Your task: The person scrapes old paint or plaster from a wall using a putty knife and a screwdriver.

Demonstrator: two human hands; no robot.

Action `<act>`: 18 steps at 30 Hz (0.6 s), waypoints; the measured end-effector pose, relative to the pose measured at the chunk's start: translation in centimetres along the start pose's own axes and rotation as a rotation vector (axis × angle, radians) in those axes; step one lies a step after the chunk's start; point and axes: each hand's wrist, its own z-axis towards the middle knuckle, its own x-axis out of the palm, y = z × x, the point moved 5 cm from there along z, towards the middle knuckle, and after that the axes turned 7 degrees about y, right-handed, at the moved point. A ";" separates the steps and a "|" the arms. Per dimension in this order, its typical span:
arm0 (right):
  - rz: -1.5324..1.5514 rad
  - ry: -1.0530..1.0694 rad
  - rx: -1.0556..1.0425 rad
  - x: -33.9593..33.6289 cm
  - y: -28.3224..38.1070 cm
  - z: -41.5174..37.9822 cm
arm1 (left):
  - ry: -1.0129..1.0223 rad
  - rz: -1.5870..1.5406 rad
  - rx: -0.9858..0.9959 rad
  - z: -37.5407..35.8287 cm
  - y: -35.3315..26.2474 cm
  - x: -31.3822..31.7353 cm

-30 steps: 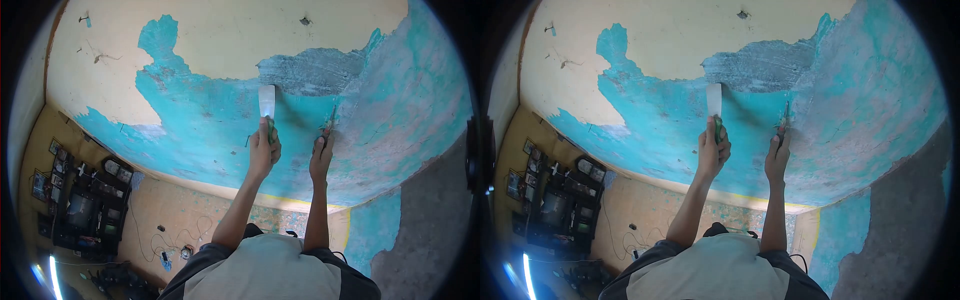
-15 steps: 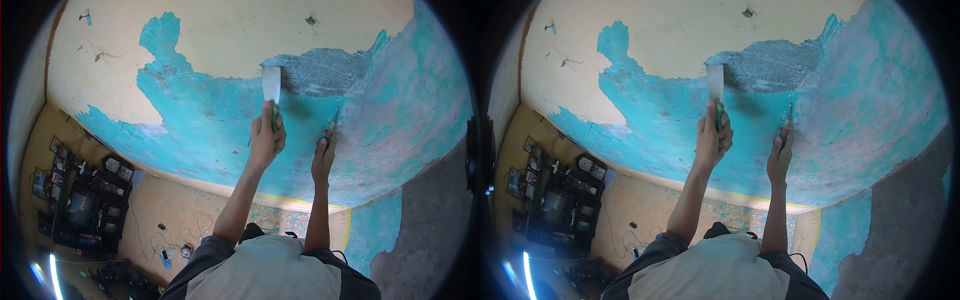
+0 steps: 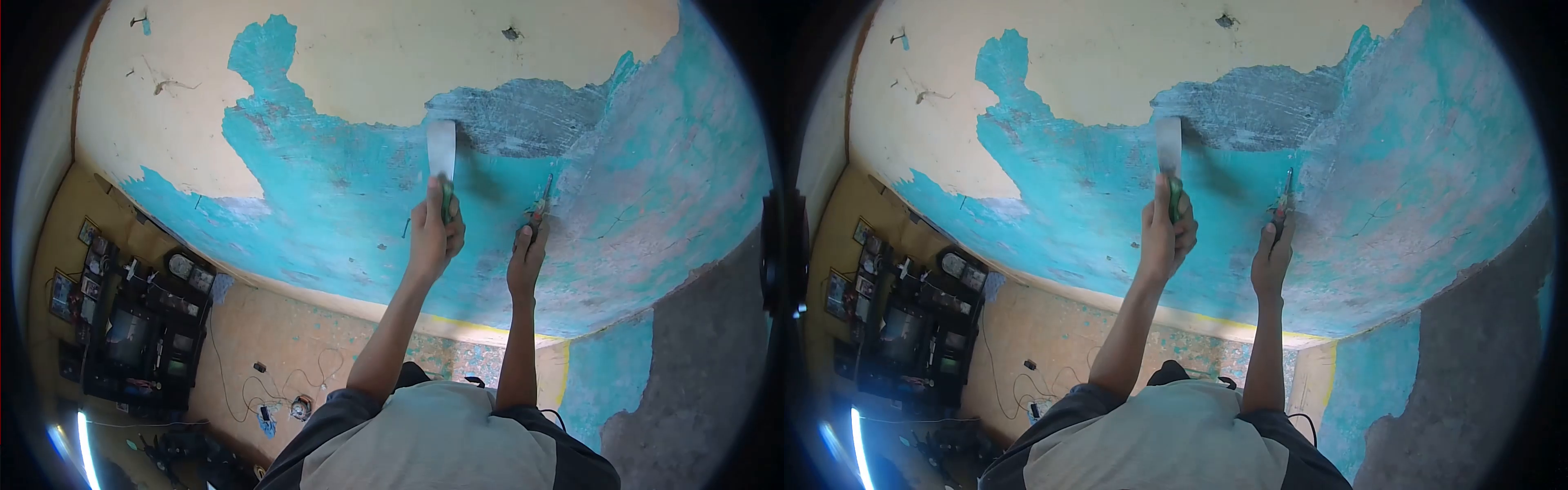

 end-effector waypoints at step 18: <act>-0.043 -0.017 -0.066 -0.1 -0.7 0.0 | 0.034 0.111 0.013 0.7 -2.9 0.8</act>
